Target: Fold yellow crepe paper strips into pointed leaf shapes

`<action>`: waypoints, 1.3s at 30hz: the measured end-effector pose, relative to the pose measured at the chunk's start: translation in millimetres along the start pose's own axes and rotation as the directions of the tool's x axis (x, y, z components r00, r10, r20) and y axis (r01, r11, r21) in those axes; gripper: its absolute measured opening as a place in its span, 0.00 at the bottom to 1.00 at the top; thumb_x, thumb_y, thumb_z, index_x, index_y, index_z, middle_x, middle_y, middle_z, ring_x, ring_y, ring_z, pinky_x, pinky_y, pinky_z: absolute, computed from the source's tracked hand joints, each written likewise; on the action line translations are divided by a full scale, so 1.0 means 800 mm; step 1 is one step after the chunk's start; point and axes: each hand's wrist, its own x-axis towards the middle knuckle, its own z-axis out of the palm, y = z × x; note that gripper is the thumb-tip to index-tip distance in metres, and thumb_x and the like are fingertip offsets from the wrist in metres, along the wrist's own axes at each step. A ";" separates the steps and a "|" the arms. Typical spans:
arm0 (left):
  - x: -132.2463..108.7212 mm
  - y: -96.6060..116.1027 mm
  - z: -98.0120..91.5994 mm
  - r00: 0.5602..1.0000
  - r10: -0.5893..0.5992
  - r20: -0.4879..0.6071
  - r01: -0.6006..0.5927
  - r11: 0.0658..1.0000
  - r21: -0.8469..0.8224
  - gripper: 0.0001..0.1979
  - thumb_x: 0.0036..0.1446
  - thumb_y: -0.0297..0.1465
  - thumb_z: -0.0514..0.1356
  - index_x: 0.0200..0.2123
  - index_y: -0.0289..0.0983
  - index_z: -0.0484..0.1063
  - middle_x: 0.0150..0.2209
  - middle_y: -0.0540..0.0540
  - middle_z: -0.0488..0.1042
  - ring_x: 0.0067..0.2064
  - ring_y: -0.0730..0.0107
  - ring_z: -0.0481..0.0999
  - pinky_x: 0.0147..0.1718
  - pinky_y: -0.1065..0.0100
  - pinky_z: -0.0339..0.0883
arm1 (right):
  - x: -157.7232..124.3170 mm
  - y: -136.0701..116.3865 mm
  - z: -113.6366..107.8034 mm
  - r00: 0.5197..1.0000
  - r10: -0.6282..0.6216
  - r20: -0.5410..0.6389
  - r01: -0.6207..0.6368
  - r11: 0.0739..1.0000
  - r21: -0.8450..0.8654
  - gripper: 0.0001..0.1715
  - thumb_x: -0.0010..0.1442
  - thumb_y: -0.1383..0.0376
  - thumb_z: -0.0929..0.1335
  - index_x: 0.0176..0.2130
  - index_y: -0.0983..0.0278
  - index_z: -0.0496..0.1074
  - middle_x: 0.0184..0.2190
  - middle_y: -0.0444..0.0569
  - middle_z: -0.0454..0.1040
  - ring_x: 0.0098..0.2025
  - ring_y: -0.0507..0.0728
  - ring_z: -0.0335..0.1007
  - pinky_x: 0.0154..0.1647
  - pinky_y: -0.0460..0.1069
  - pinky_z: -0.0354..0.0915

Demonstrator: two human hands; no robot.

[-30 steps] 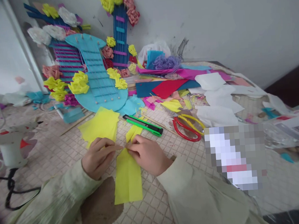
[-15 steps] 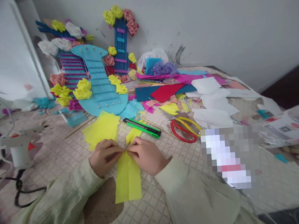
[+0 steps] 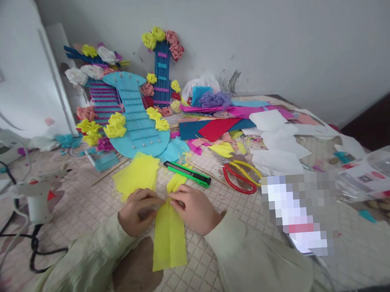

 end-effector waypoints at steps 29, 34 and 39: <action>-0.005 0.018 0.007 0.991 -0.067 -0.116 0.068 0.998 0.006 0.12 0.44 0.34 0.57 0.34 0.39 0.72 0.34 0.45 0.70 0.36 0.63 0.67 0.34 0.61 0.60 | -0.005 -0.018 -0.006 0.987 0.153 0.041 -0.159 0.952 0.264 0.03 0.49 0.72 0.64 0.26 0.65 0.66 0.25 0.43 0.67 0.26 0.49 0.62 0.27 0.45 0.60; -0.001 0.020 0.001 0.990 -0.066 -0.128 0.033 0.968 -0.249 0.06 0.49 0.29 0.54 0.25 0.35 0.69 0.28 0.45 0.70 0.30 0.71 0.69 0.30 0.67 0.64 | -0.002 -0.022 -0.014 0.967 0.230 0.107 -0.254 0.850 0.462 0.04 0.50 0.66 0.65 0.29 0.65 0.67 0.26 0.44 0.69 0.26 0.49 0.64 0.26 0.44 0.61; 0.002 0.032 -0.001 0.994 -0.084 -0.075 0.050 0.927 -0.372 0.06 0.49 0.29 0.55 0.25 0.34 0.69 0.28 0.45 0.69 0.29 0.73 0.69 0.27 0.71 0.64 | -0.003 -0.026 -0.011 0.981 0.167 0.100 -0.194 0.867 0.459 0.09 0.50 0.63 0.66 0.33 0.65 0.71 0.28 0.45 0.71 0.27 0.50 0.63 0.26 0.45 0.60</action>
